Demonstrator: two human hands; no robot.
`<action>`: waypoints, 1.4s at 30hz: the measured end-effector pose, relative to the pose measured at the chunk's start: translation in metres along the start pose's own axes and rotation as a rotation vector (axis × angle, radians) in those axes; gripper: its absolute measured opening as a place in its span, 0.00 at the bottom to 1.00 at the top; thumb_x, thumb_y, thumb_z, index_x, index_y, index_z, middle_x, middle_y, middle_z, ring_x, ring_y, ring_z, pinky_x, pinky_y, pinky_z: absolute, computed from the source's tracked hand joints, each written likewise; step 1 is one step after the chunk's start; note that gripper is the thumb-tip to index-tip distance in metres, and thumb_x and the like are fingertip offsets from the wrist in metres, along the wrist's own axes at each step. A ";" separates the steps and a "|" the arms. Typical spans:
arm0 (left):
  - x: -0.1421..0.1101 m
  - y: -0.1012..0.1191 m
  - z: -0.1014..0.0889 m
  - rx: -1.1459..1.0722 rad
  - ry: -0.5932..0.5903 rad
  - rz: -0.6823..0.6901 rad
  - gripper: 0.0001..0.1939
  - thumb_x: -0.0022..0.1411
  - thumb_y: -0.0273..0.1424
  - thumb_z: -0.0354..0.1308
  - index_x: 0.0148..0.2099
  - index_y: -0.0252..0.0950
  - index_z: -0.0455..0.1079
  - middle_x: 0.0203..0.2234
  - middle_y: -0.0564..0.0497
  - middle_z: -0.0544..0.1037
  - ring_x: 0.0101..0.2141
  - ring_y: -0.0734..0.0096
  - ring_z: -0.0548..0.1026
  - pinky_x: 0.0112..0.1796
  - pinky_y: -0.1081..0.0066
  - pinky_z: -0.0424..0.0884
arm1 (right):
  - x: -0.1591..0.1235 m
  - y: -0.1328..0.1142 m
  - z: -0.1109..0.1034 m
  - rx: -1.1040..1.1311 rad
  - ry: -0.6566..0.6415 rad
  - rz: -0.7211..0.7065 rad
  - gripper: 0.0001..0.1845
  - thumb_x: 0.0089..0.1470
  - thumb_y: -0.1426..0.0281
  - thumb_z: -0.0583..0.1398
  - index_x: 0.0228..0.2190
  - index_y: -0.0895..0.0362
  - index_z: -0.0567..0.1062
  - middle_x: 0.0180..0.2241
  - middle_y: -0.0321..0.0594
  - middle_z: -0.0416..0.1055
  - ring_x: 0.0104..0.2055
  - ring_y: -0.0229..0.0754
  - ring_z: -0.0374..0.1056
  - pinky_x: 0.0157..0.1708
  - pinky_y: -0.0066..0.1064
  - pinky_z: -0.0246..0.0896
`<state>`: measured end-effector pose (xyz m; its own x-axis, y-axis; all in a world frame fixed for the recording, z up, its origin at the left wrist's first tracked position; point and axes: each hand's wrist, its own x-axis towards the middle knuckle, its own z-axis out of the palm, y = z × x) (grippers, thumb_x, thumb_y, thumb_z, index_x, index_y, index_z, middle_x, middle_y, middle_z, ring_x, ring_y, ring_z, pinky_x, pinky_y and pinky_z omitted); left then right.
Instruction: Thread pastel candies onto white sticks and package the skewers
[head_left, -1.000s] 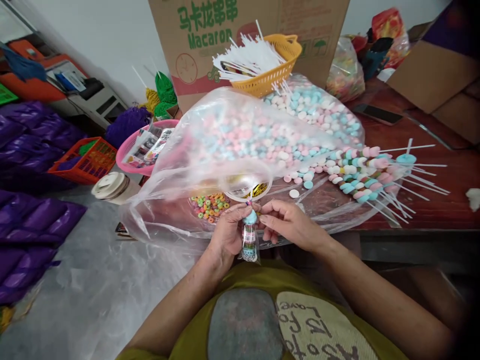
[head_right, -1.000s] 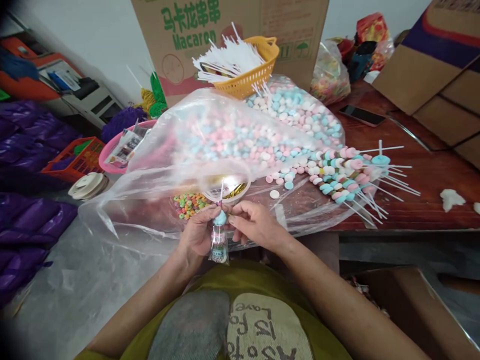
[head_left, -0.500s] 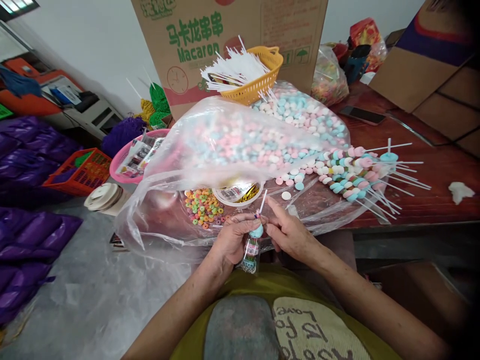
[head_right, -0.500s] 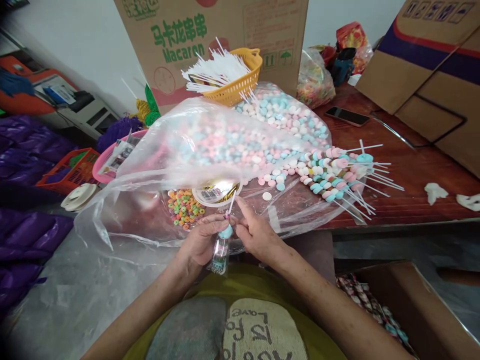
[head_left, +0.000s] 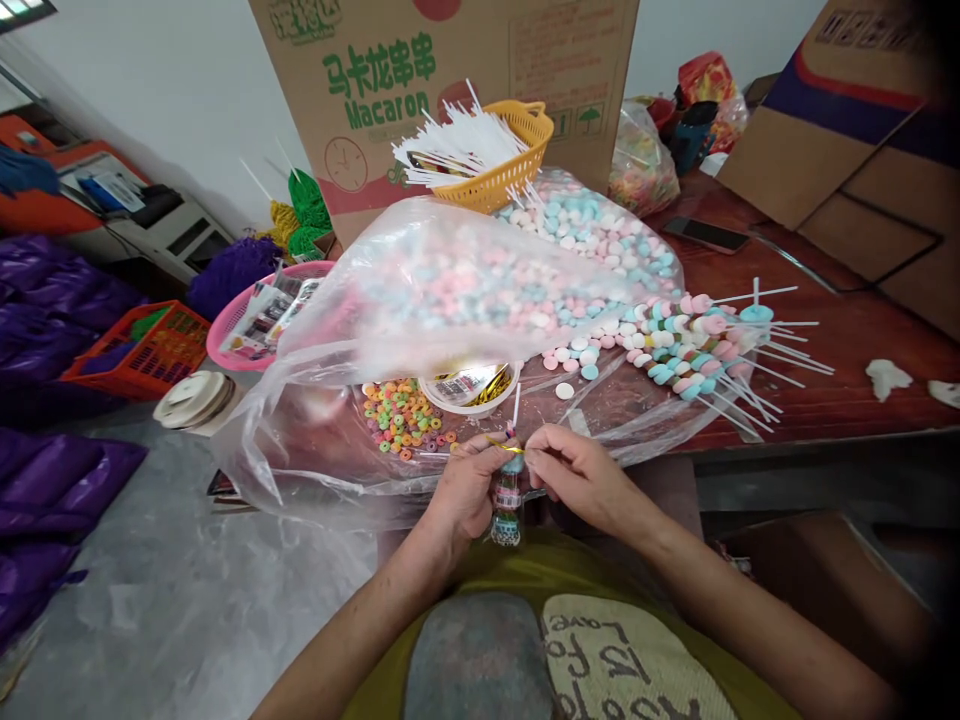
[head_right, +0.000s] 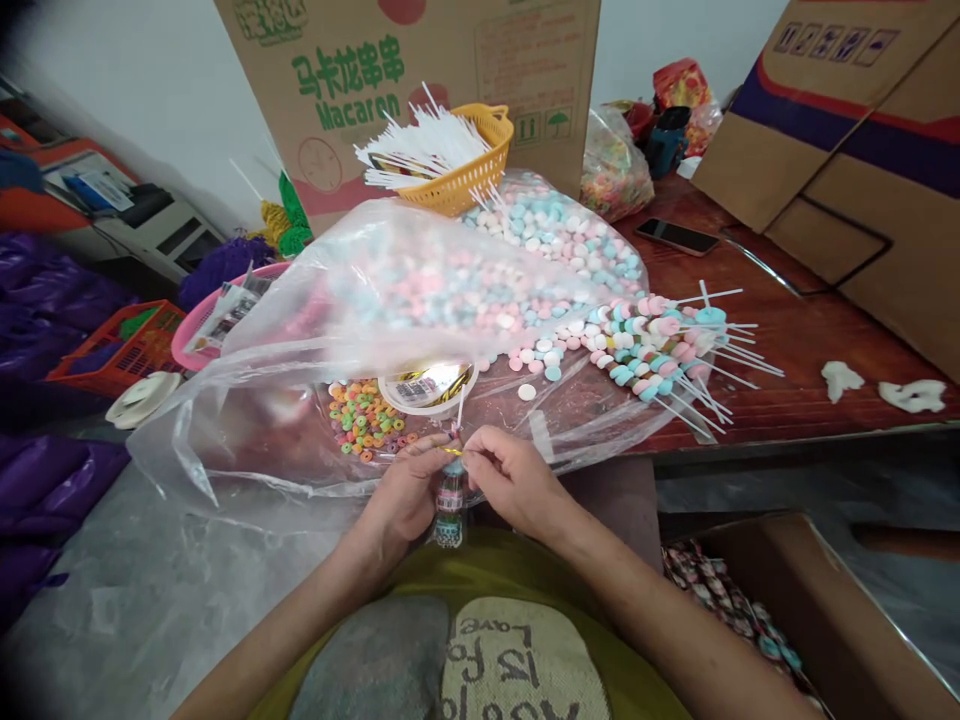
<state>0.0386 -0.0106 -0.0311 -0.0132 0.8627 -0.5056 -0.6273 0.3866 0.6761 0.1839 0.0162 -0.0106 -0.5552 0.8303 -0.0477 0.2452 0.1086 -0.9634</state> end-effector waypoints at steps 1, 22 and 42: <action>-0.001 -0.002 0.001 0.006 0.006 0.019 0.13 0.38 0.27 0.67 0.29 0.32 0.70 0.17 0.55 0.73 0.17 0.76 0.69 0.21 0.75 0.65 | 0.003 0.002 0.004 0.008 0.010 0.019 0.11 0.55 0.66 0.52 0.23 0.56 0.65 0.21 0.32 0.63 0.22 0.33 0.58 0.23 0.25 0.53; -0.008 0.014 -0.015 0.165 -0.377 -0.252 0.17 0.32 0.32 0.73 0.26 0.29 0.74 0.18 0.50 0.73 0.18 0.75 0.70 0.24 0.73 0.67 | 0.005 -0.012 -0.019 -0.116 -0.410 -0.370 0.12 0.57 0.70 0.52 0.39 0.57 0.74 0.32 0.39 0.73 0.37 0.38 0.68 0.42 0.29 0.60; -0.006 0.025 0.038 0.341 -0.254 0.313 0.11 0.42 0.33 0.68 0.30 0.34 0.76 0.25 0.53 0.77 0.26 0.77 0.71 0.31 0.76 0.66 | 0.003 -0.010 -0.028 -0.703 0.306 -0.582 0.08 0.57 0.75 0.48 0.28 0.57 0.65 0.24 0.37 0.66 0.26 0.37 0.61 0.26 0.27 0.54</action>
<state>0.0526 0.0063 0.0096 0.0560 0.9894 -0.1341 -0.3337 0.1451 0.9314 0.2025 0.0328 0.0059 -0.5334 0.6389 0.5543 0.4721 0.7686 -0.4316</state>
